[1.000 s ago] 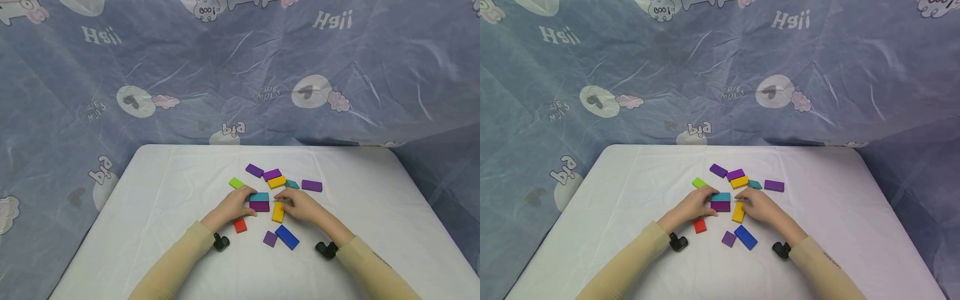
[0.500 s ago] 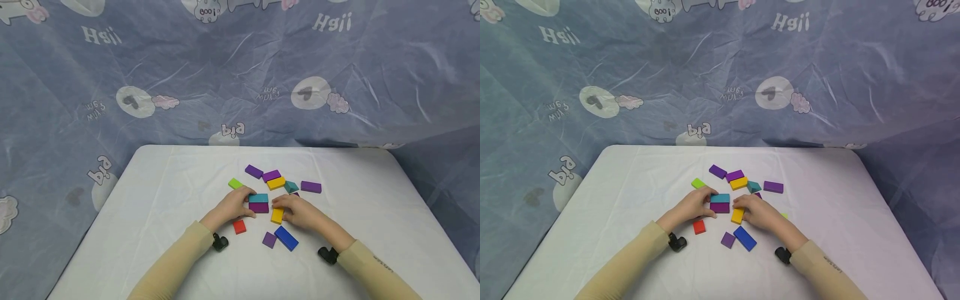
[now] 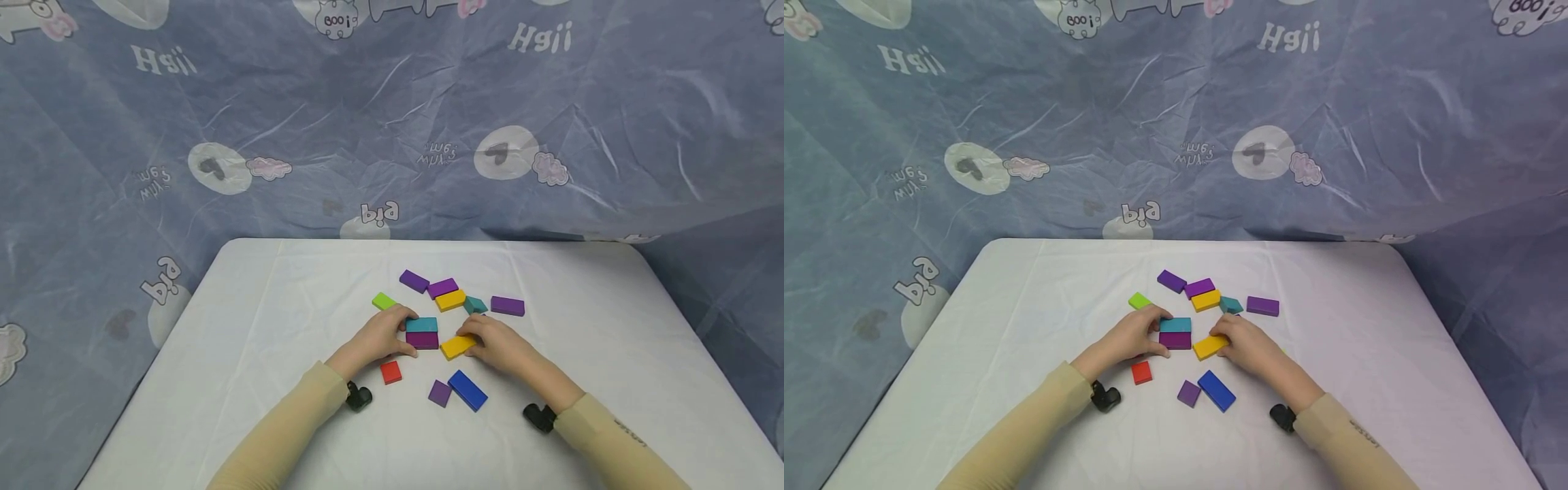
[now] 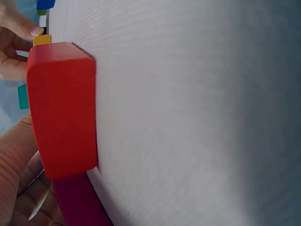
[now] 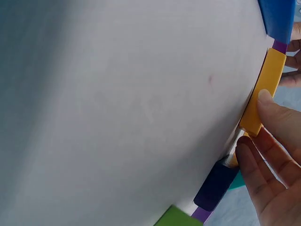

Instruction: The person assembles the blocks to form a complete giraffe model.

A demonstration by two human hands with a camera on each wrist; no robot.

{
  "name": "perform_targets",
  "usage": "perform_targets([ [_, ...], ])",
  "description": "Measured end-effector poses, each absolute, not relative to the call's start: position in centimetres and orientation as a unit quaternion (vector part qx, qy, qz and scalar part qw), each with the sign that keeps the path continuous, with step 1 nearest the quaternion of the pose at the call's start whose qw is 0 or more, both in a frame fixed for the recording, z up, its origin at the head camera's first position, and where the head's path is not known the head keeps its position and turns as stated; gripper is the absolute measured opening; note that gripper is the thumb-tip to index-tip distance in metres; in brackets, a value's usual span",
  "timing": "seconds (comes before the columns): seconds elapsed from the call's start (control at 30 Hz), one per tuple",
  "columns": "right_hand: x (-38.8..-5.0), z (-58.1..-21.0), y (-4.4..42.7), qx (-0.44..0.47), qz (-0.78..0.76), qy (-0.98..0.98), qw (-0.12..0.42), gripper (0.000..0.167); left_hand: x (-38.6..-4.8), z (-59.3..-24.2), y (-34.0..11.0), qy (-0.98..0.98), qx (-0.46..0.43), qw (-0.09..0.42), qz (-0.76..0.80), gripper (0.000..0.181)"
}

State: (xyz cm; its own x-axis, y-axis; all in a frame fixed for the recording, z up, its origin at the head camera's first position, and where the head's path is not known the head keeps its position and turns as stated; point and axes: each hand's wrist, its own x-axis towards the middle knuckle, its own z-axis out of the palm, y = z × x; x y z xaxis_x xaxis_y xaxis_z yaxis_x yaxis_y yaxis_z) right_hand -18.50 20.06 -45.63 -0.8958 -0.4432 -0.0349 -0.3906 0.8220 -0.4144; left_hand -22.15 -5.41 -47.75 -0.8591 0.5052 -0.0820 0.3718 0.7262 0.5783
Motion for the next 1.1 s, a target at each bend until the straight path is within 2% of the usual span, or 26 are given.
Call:
perform_targets([
  [0.43, -19.6, -46.0, 19.6, -0.149, -0.205, 0.967, 0.035, 0.034, -22.1, -47.6, -5.4, 0.920, 0.239, 0.123, 0.287, 0.068],
  [1.1, -20.3, -45.9, 18.9, -0.167, -0.205, 0.964, 0.016, 0.031, -22.2, -47.7, -5.4, 0.917, 0.245, 0.121, 0.291, 0.068],
])
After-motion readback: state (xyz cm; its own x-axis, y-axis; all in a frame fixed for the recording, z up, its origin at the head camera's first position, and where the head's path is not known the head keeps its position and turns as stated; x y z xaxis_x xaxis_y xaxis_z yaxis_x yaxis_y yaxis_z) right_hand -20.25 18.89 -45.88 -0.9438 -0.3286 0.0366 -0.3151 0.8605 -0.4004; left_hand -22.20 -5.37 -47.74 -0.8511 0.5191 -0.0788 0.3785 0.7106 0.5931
